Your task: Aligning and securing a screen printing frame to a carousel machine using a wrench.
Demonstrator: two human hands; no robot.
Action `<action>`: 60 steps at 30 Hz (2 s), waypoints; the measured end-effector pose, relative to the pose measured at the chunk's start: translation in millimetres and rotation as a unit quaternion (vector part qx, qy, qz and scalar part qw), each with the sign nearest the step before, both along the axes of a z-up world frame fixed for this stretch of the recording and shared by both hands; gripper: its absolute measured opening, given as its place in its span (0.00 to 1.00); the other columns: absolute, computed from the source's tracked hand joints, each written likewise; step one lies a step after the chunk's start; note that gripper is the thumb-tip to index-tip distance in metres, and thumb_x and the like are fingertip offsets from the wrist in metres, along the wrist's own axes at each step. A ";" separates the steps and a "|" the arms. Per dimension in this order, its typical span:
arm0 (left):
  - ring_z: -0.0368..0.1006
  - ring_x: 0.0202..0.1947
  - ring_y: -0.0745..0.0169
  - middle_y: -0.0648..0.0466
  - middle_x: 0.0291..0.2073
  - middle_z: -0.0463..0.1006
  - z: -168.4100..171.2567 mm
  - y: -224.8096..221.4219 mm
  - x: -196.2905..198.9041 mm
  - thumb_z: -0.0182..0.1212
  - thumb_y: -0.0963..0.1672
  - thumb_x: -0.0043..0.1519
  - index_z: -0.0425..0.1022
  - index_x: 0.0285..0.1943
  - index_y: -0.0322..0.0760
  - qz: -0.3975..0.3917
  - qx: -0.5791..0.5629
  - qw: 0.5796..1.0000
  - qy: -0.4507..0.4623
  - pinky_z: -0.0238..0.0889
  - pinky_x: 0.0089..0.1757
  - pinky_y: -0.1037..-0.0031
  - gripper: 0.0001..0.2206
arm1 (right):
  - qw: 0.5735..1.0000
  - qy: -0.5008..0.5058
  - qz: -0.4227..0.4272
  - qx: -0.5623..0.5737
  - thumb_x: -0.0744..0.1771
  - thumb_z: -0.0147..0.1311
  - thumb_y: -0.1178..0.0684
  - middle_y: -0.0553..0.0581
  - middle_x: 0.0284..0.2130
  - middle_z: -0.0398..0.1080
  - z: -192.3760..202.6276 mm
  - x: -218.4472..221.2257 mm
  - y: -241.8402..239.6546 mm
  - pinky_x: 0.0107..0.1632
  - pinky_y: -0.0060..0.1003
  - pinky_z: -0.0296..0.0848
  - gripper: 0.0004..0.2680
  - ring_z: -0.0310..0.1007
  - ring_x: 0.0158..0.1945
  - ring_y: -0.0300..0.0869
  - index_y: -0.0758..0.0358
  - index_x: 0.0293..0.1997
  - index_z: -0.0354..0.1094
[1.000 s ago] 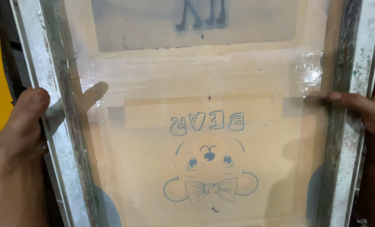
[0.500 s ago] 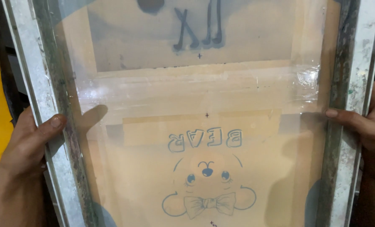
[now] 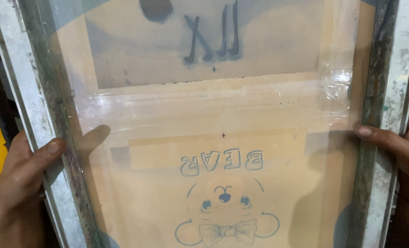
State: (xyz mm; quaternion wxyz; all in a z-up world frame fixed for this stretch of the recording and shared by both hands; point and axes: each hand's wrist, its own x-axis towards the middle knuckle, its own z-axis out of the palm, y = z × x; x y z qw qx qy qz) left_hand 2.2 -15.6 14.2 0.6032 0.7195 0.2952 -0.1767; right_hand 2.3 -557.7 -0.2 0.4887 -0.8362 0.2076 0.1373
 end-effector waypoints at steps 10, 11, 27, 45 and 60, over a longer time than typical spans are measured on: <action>0.74 0.51 0.44 0.39 0.56 0.75 -0.3 1.3 -1.1 0.51 0.38 0.57 0.65 0.68 0.23 0.020 0.007 1.000 0.014 0.69 0.49 0.58 0.27 | 0.999 0.003 -0.032 0.009 0.63 0.50 0.62 0.62 0.53 0.66 2.7 -2.6 8.9 0.52 0.43 0.73 0.25 0.69 0.52 0.51 0.68 0.71 0.54; 0.74 0.51 0.44 0.39 0.56 0.75 -3.1 3.5 -2.2 0.51 0.38 0.57 0.65 0.68 0.23 0.020 0.007 1.000 0.014 0.69 0.49 0.58 0.27 | 0.999 0.003 -0.032 0.009 0.63 0.50 0.62 0.62 0.53 0.66 2.6 -2.3 8.9 0.52 0.43 0.73 0.25 0.69 0.52 0.51 0.68 0.71 0.54; 0.79 0.45 0.48 0.39 0.47 0.80 3.2 -4.7 4.5 0.59 0.35 0.57 0.72 0.50 0.20 0.032 0.047 0.997 0.043 0.75 0.50 0.63 0.13 | 0.999 0.019 -0.044 -0.011 0.64 0.47 0.64 0.63 0.58 0.65 13.5 3.2 26.0 0.57 0.46 0.72 0.26 0.69 0.56 0.53 0.66 0.73 0.52; 0.77 0.48 0.56 0.47 0.49 0.79 4.8 -9.4 6.0 0.61 0.36 0.56 0.73 0.51 0.25 0.022 0.066 0.997 0.025 0.73 0.52 0.66 0.14 | 0.996 0.013 -0.086 0.018 0.64 0.48 0.59 0.55 0.57 0.65 7.5 -4.5 21.4 0.55 0.37 0.70 0.25 0.67 0.54 0.43 0.58 0.72 0.52; 0.77 0.44 0.57 0.48 0.45 0.80 -9.7 8.1 -1.5 0.64 0.37 0.56 0.75 0.50 0.27 0.021 0.061 0.998 0.024 0.72 0.46 0.69 0.13 | 0.998 0.009 -0.047 -0.031 0.66 0.46 0.64 0.61 0.62 0.61 22.2 4.3 40.1 0.57 0.47 0.70 0.24 0.65 0.59 0.51 0.66 0.73 0.51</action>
